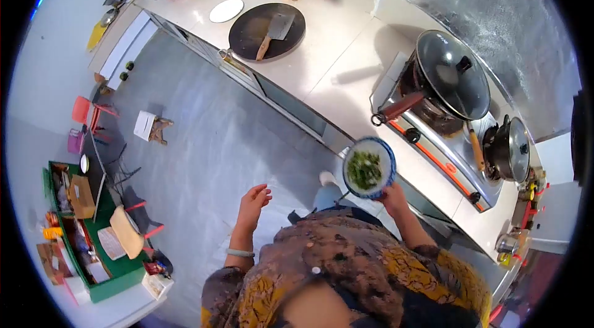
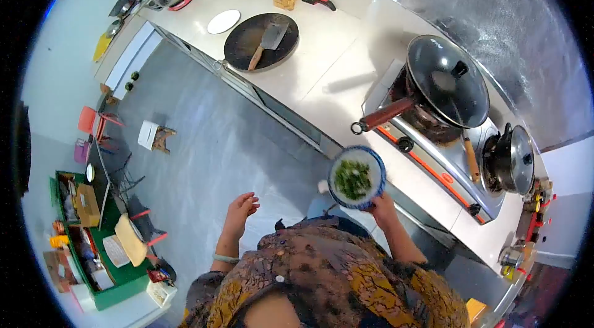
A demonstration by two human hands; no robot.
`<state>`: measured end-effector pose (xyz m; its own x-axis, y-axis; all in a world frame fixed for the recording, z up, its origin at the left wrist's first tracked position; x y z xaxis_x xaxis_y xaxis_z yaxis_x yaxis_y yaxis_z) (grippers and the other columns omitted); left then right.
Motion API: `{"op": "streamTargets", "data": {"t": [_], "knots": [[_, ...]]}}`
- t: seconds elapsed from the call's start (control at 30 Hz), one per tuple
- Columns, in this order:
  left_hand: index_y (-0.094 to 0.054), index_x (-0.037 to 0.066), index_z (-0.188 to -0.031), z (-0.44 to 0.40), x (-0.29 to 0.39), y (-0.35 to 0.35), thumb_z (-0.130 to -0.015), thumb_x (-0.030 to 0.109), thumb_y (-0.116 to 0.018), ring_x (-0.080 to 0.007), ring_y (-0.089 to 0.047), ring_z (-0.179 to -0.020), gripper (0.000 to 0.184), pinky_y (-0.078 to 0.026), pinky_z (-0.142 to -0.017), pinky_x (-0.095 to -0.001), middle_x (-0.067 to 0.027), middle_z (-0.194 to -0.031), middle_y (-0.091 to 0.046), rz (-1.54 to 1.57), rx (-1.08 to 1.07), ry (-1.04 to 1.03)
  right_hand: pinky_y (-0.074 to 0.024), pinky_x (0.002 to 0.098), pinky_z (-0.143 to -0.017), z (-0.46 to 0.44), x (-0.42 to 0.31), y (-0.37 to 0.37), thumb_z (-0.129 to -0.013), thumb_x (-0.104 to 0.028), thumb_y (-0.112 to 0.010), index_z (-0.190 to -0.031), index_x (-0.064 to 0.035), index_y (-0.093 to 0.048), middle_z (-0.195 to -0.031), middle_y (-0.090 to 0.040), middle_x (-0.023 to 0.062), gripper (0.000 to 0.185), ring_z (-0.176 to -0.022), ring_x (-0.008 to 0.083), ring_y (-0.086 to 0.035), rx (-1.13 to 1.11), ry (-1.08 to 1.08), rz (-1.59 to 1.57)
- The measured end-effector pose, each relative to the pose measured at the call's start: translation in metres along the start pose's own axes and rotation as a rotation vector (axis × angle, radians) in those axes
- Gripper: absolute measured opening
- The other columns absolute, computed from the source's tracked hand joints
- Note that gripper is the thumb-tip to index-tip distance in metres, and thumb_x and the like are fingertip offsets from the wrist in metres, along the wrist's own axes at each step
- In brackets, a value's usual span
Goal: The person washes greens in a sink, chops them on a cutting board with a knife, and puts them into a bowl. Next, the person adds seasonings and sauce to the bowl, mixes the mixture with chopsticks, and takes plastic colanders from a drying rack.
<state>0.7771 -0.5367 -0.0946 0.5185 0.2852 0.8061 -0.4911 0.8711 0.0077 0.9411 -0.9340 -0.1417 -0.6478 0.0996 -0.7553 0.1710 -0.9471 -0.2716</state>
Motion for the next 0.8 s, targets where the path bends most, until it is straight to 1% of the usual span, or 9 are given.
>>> {"op": "streamTargets", "data": {"t": [0.07,0.2,0.27,0.33,0.5,0.57,0.63,0.73,0.8], "knots": [[-0.053,-0.001,-0.125,-0.011,0.012,0.023,-0.094,0.02,-0.053,-0.0192,-0.061,-0.095,0.037,-0.049,-0.084,-0.0303,-0.0135,-0.111,-0.062,0.034,0.034,-0.011,-0.058,0.0429,-0.073,-0.043,-0.005,-0.041,-0.087,-0.007,-0.047,-0.121,0.0013,-0.051,-0.109,-0.063,0.016,0.035,-0.09,0.0269,-0.066,-0.056,0.0,-0.09],[-0.051,-0.001,-0.125,-0.052,0.031,0.104,-0.094,0.023,-0.053,-0.0197,-0.061,-0.095,0.039,-0.049,-0.083,-0.0306,-0.0139,-0.112,-0.061,0.116,0.159,-0.046,-0.0584,0.0416,-0.072,-0.119,-0.026,-0.129,-0.088,-0.005,-0.045,-0.118,0.0029,-0.051,-0.107,-0.063,0.0172,0.031,-0.086,0.0269,-0.066,-0.028,0.041,-0.143],[-0.05,-0.001,-0.126,-0.072,0.033,0.148,-0.094,0.025,-0.054,-0.0197,-0.062,-0.094,0.041,-0.05,-0.083,-0.0307,-0.0137,-0.111,-0.061,0.165,0.233,-0.022,-0.0586,0.0413,-0.071,-0.153,-0.033,-0.169,-0.089,-0.004,-0.044,-0.117,0.0041,-0.05,-0.105,-0.063,0.0172,0.03,-0.084,0.0272,-0.066,0.009,0.061,-0.263],[-0.052,0.0,-0.123,-0.094,0.032,0.189,-0.094,0.025,-0.055,-0.0187,-0.062,-0.09,0.038,-0.051,-0.077,-0.0294,-0.0125,-0.107,-0.062,0.187,0.353,0.062,-0.0586,0.0405,-0.07,-0.195,-0.055,-0.205,-0.087,-0.005,-0.043,-0.113,0.007,-0.05,-0.101,-0.063,0.0184,0.029,-0.08,0.0282,-0.066,0.064,0.122,-0.297],[-0.054,0.0,-0.119,-0.08,-0.026,0.287,-0.092,0.025,-0.057,-0.018,-0.063,-0.082,0.037,-0.05,-0.068,-0.0264,-0.0122,-0.103,-0.064,0.227,0.504,0.276,-0.0582,0.0383,-0.069,-0.273,-0.081,-0.245,-0.084,-0.004,-0.044,-0.109,0.0125,-0.05,-0.098,-0.063,0.0217,0.031,-0.076,0.0296,-0.066,0.302,0.232,-0.366],[-0.057,0.001,-0.113,-0.064,-0.057,0.317,-0.091,0.025,-0.057,-0.0178,-0.063,-0.08,0.033,-0.049,-0.063,-0.0265,-0.0113,-0.096,-0.065,0.219,0.57,0.301,-0.0581,0.0373,-0.067,-0.308,-0.085,-0.244,-0.083,-0.003,-0.044,-0.108,0.0133,-0.051,-0.097,-0.062,0.0228,0.03,-0.077,0.0311,-0.065,0.34,0.297,-0.344],[-0.06,0.002,-0.102,-0.04,-0.068,0.335,-0.091,0.025,-0.055,-0.0184,-0.063,-0.074,0.026,-0.047,-0.057,-0.0285,-0.01,-0.084,-0.066,0.048,0.479,0.272,-0.0584,0.0386,-0.066,-0.334,-0.087,-0.248,-0.084,-0.002,-0.044,-0.109,0.0137,-0.05,-0.099,-0.062,0.0234,0.03,-0.078,0.0319,-0.066,0.452,0.279,-0.392],[-0.061,0.003,-0.098,-0.015,-0.076,0.357,-0.089,0.023,-0.055,-0.0205,-0.063,-0.072,0.024,-0.047,-0.058,-0.031,-0.0107,-0.082,-0.066,-0.179,0.435,0.343,-0.0592,0.0434,-0.069,-0.357,-0.09,-0.255,-0.084,0.0,-0.044,-0.114,0.0144,-0.047,-0.103,-0.06,0.0242,0.033,-0.083,0.0338,-0.065,0.597,0.269,-0.491],[-0.062,0.003,-0.095,-0.006,-0.081,0.371,-0.088,0.023,-0.054,-0.022,-0.063,-0.071,0.022,-0.048,-0.058,-0.0327,-0.0112,-0.081,-0.066,-0.26,0.427,0.413,-0.0588,0.0461,-0.073,-0.375,-0.089,-0.256,-0.086,0.0,-0.044,-0.115,0.0152,-0.046,-0.108,-0.057,0.0257,0.033,-0.089,0.0372,-0.063,0.602,0.332,-0.554]]}}
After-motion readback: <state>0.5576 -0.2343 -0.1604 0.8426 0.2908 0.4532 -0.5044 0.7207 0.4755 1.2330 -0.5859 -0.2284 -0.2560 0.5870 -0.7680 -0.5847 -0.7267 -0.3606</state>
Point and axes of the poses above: each hand's wrist, its own z-axis away from the middle knuckle, its own y-axis out of the back of the hand, x = y × z, the point moved 4 cm from there along -z, towards the middle knuckle
